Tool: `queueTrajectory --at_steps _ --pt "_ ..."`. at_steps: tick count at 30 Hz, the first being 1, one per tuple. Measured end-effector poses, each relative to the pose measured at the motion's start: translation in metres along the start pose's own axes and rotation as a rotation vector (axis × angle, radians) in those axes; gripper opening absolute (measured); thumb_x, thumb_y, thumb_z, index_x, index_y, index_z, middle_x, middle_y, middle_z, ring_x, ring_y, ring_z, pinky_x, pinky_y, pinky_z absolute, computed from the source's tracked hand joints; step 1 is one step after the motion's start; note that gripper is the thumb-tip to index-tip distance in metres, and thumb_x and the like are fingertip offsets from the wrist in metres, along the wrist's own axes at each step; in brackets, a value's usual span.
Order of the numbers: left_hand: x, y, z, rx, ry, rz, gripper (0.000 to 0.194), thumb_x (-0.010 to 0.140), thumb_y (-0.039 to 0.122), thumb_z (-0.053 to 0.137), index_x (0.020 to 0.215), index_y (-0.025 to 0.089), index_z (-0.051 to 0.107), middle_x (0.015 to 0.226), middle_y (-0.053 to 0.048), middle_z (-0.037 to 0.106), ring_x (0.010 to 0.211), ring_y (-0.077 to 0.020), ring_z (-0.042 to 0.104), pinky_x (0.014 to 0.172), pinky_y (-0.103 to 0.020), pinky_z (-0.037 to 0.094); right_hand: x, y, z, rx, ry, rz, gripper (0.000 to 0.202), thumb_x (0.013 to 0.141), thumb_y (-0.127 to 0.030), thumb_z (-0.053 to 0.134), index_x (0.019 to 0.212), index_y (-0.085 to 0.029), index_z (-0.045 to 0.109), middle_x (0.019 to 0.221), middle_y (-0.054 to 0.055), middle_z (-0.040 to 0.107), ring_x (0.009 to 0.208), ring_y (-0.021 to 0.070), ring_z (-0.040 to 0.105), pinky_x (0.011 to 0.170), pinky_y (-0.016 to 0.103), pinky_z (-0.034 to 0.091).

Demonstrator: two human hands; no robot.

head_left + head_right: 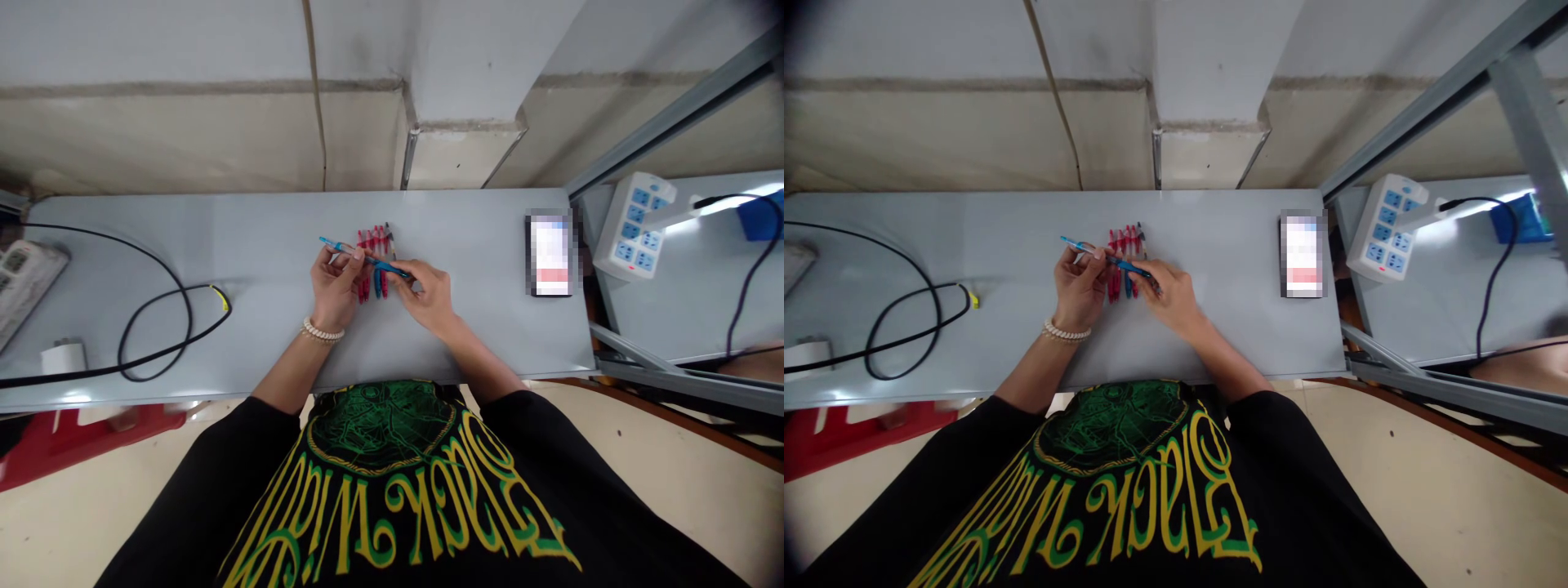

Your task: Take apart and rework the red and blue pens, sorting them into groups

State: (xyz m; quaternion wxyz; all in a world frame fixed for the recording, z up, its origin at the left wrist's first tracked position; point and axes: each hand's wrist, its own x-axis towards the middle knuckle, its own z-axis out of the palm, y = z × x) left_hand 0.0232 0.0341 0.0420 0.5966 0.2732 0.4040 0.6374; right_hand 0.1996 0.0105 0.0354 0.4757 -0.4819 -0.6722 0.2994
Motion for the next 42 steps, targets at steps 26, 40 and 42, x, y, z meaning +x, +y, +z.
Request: queueTrajectory --at_steps 26,40,42 --pt "0.002 -0.005 -0.002 0.036 -0.034 0.035 0.057 0.066 0.047 0.109 0.092 0.023 0.065 0.086 0.001 0.084 0.078 -0.0131 0.083 0.069 -0.018 0.068 -0.002 0.004 0.005 -0.045 0.002 -0.056 0.034 0.111 -0.048 0.060 0.125 -0.023 0.078 0.112 0.008 0.085 0.086 0.0177 0.077 0.077 0.034 0.066" --pt "0.004 0.003 -0.012 0.120 -0.241 0.069 0.049 0.081 0.053 0.101 0.101 0.025 0.067 0.089 0.000 0.082 0.081 -0.0172 0.084 0.069 -0.023 0.068 0.009 -0.021 -0.009 0.480 -0.257 0.379 0.060 0.095 -0.081 0.068 0.093 -0.021 0.068 0.060 -0.007 0.063 0.044 0.0058 0.050 0.044 0.021 0.043" --pt "0.004 0.005 -0.012 0.116 -0.267 0.050 0.048 0.081 0.053 0.101 0.102 0.025 0.067 0.089 0.001 0.081 0.082 -0.0168 0.084 0.069 -0.023 0.067 0.010 -0.020 -0.008 0.497 -0.287 0.388 0.060 0.095 -0.081 0.068 0.092 -0.021 0.067 0.058 -0.007 0.062 0.043 0.0055 0.049 0.043 0.021 0.043"
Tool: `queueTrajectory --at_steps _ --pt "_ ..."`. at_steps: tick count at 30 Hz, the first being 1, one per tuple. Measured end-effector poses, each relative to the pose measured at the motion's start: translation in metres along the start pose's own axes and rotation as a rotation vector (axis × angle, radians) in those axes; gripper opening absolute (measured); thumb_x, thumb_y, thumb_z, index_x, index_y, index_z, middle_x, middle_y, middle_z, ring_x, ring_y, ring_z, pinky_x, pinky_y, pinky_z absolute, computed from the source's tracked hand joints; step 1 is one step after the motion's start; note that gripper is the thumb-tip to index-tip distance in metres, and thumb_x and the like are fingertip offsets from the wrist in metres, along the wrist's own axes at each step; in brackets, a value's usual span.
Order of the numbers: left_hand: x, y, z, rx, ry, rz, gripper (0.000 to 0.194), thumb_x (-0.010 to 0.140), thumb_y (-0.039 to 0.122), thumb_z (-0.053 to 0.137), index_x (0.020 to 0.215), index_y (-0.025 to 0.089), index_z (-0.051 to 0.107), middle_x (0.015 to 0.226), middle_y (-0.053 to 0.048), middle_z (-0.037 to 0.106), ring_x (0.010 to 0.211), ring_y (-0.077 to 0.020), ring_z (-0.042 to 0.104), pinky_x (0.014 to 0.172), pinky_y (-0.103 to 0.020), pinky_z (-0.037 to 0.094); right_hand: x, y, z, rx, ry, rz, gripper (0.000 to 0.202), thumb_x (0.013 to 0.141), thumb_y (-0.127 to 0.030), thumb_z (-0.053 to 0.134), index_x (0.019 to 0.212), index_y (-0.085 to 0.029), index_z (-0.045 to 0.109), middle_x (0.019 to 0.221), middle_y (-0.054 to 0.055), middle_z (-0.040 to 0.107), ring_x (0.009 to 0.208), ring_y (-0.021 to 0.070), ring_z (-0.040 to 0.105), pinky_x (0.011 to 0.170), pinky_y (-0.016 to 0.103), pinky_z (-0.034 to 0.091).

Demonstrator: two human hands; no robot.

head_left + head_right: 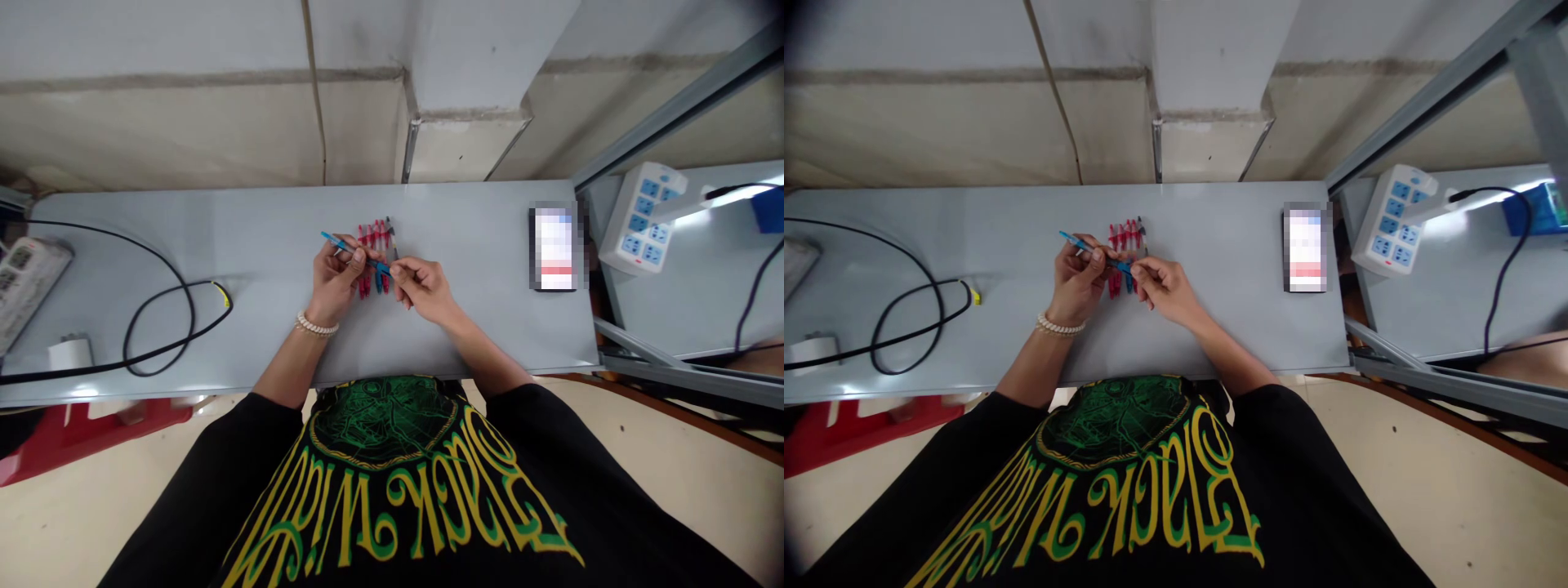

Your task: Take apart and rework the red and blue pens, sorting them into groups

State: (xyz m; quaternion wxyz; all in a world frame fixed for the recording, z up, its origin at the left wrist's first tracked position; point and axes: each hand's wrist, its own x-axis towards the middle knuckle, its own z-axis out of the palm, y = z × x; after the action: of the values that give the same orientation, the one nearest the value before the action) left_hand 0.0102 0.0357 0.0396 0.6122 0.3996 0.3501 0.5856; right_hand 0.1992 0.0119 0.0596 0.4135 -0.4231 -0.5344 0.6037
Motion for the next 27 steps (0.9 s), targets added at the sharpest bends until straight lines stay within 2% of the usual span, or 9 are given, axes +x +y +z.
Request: queueTrajectory --at_steps 4,7,9,10,12,14,16,22,27 --pt "0.001 0.006 0.008 -0.073 0.005 -0.056 0.053 0.075 0.052 0.105 0.101 0.026 0.066 0.088 0.002 0.077 0.082 -0.0157 0.081 0.074 -0.025 0.068 0.003 0.010 0.002 0.002 0.001 0.004 0.058 0.095 -0.079 0.070 0.096 -0.021 0.068 0.060 -0.007 0.065 0.046 0.0072 0.054 0.045 0.021 0.046" --pt "0.002 0.016 0.015 -0.219 0.040 -0.146 0.060 0.076 0.068 0.099 0.083 0.025 0.058 0.069 0.006 0.057 0.068 -0.0126 0.070 0.078 -0.029 0.069 0.004 0.019 0.006 -0.107 0.097 -0.092 0.057 0.092 -0.077 0.075 0.103 -0.021 0.072 0.070 -0.004 0.072 0.058 0.0103 0.065 0.056 0.024 0.053" --pt "0.004 0.026 0.016 -0.240 0.130 -0.217 0.070 0.091 0.085 0.073 0.070 0.025 0.043 0.058 0.006 0.039 0.053 -0.0111 0.054 0.066 -0.030 0.066 0.004 0.021 0.008 -0.214 0.150 -0.184 0.052 0.095 -0.073 0.074 0.104 -0.021 0.075 0.082 0.001 0.078 0.069 0.0124 0.070 0.064 0.026 0.056" --pt "0.005 0.031 0.014 -0.224 0.202 -0.245 0.073 0.099 0.086 0.059 0.068 0.025 0.036 0.055 0.006 0.033 0.048 -0.0108 0.045 0.058 -0.029 0.061 0.004 0.021 0.008 -0.258 0.179 -0.225 0.050 0.098 -0.071 0.071 0.102 -0.021 0.076 0.087 0.003 0.080 0.074 0.0132 0.072 0.067 0.027 0.057" --pt "0.006 0.040 0.006 -0.219 0.311 -0.280 0.070 0.109 0.079 0.041 0.067 0.025 0.028 0.050 0.006 0.022 0.041 -0.0106 0.031 0.043 -0.025 0.045 0.003 0.018 0.006 -0.313 0.254 -0.280 0.048 0.103 -0.069 0.065 0.097 -0.022 0.075 0.091 0.004 0.080 0.077 0.0139 0.071 0.068 0.029 0.057" --pt "0.007 0.047 -0.002 -0.230 0.346 -0.320 0.066 0.113 0.070 0.033 0.066 0.024 0.024 0.048 0.006 0.018 0.039 -0.0104 0.022 0.037 -0.025 0.032 0.004 0.016 0.003 -0.338 0.334 -0.304 0.051 0.105 -0.070 0.061 0.091 -0.023 0.072 0.085 0.003 0.076 0.072 0.0137 0.068 0.065 0.029 0.055" --pt "0.007 0.049 -0.009 -0.241 0.326 -0.333 0.067 0.113 0.067 0.033 0.064 0.024 0.022 0.047 0.006 0.017 0.039 -0.0100 0.018 0.037 -0.025 0.027 0.005 0.014 0.000 -0.347 0.389 -0.312 0.052 0.105 -0.070 0.060 0.086 -0.023 0.068 0.078 0.001 0.072 0.067 0.0132 0.064 0.061 0.029 0.053" --pt "0.005 0.048 -0.011 -0.286 0.217 -0.276 0.074 0.109 0.074 0.039 0.059 0.023 0.019 0.047 0.006 0.011 0.040 -0.0099 0.011 0.038 -0.026 0.027 0.006 0.011 -0.004 -0.374 0.423 -0.365 0.045 0.107 -0.060 0.062 0.081 -0.023 0.065 0.073 0.000 0.067 0.064 0.0125 0.061 0.060 0.029 0.051" --pt "0.005 0.051 -0.010 -0.278 0.255 -0.239 0.072 0.110 0.074 0.029 0.060 0.023 0.019 0.049 0.005 0.010 0.042 -0.0106 0.011 0.040 -0.026 0.028 0.006 0.011 -0.004 -0.371 0.425 -0.369 0.043 0.106 -0.057 0.063 0.081 -0.023 0.066 0.072 0.000 0.066 0.063 0.0126 0.059 0.060 0.029 0.051"
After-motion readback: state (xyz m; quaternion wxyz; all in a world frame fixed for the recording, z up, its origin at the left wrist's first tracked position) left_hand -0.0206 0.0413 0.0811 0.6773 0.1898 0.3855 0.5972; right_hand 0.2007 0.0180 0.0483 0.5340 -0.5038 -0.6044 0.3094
